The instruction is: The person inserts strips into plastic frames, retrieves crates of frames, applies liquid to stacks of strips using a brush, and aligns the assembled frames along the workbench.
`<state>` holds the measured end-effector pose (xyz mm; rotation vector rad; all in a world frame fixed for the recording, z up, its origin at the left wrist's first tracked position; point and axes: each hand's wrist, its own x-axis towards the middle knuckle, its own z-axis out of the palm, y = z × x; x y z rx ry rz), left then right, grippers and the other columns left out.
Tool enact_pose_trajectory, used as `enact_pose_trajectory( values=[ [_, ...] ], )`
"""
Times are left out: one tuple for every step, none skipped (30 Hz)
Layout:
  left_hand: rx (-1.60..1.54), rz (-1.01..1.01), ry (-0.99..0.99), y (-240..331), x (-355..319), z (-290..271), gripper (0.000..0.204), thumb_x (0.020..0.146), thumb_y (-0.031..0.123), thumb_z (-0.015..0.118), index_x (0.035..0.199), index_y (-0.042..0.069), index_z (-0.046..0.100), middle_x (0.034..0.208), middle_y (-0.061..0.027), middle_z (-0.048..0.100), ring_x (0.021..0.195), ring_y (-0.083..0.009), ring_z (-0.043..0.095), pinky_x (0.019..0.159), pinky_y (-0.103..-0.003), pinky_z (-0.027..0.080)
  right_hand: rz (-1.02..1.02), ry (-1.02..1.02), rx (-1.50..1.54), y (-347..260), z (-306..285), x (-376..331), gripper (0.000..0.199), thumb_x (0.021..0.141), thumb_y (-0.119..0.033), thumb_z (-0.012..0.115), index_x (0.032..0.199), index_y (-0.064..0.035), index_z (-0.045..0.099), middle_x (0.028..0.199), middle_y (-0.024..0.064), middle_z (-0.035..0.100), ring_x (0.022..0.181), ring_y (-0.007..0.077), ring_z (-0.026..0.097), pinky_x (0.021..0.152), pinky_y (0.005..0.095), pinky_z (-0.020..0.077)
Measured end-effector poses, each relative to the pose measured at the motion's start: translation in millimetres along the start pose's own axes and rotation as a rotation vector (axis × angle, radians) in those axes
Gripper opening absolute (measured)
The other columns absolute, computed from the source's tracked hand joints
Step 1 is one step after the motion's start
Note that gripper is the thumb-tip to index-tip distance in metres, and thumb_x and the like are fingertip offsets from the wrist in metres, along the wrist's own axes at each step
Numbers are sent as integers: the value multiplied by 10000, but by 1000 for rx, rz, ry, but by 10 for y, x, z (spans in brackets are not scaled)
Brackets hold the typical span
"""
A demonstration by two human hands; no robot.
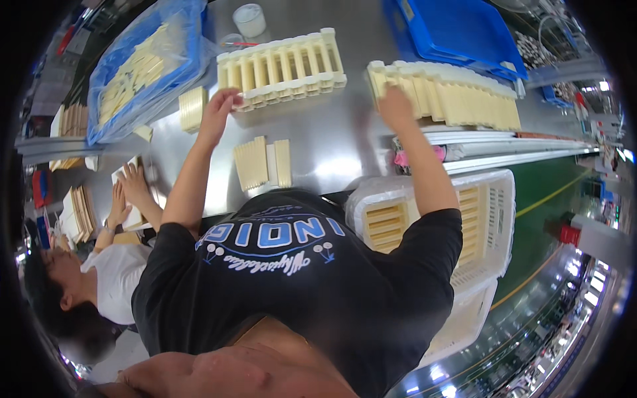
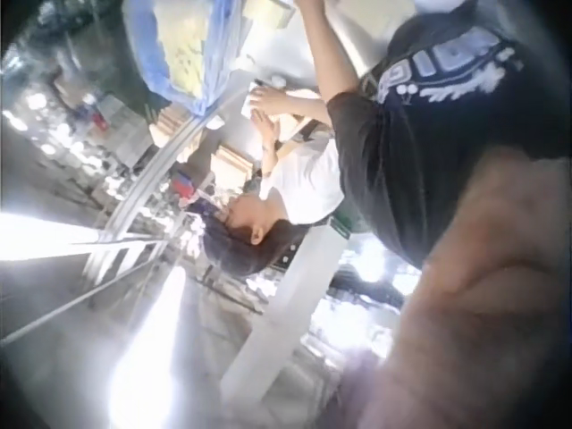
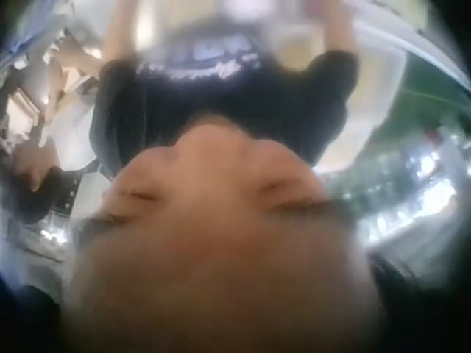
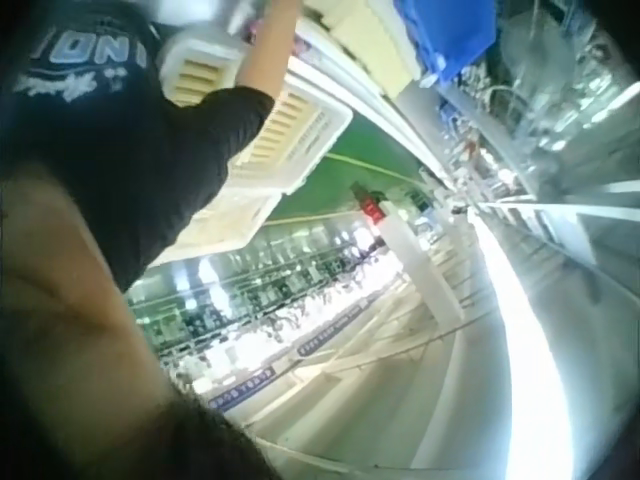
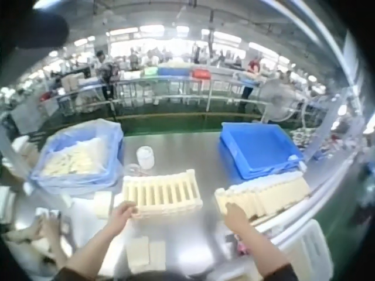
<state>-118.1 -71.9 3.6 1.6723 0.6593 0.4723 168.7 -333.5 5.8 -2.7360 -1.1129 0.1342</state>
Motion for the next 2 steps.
enact_pose_trajectory(
  values=[
    [134, 127, 33, -58, 123, -102, 235, 838, 147, 426, 1049, 70, 495, 916, -55, 554, 865, -145, 515, 759, -275, 393, -130, -167, 57, -339, 54, -57, 448, 719, -238, 540, 1097, -18, 442, 1081, 189, 488, 1015, 324, 452, 856, 382, 359],
    [273, 251, 64, -154, 250, -216, 247, 833, 142, 438, 1064, 74, 492, 948, -59, 545, 887, -152, 508, 796, -289, 387, -138, -324, 89, -720, 106, -107, 466, 682, -261, 589, 1100, -100, 461, 1048, 207, 498, 994, 333, 464, 868, 380, 352]
  ],
)
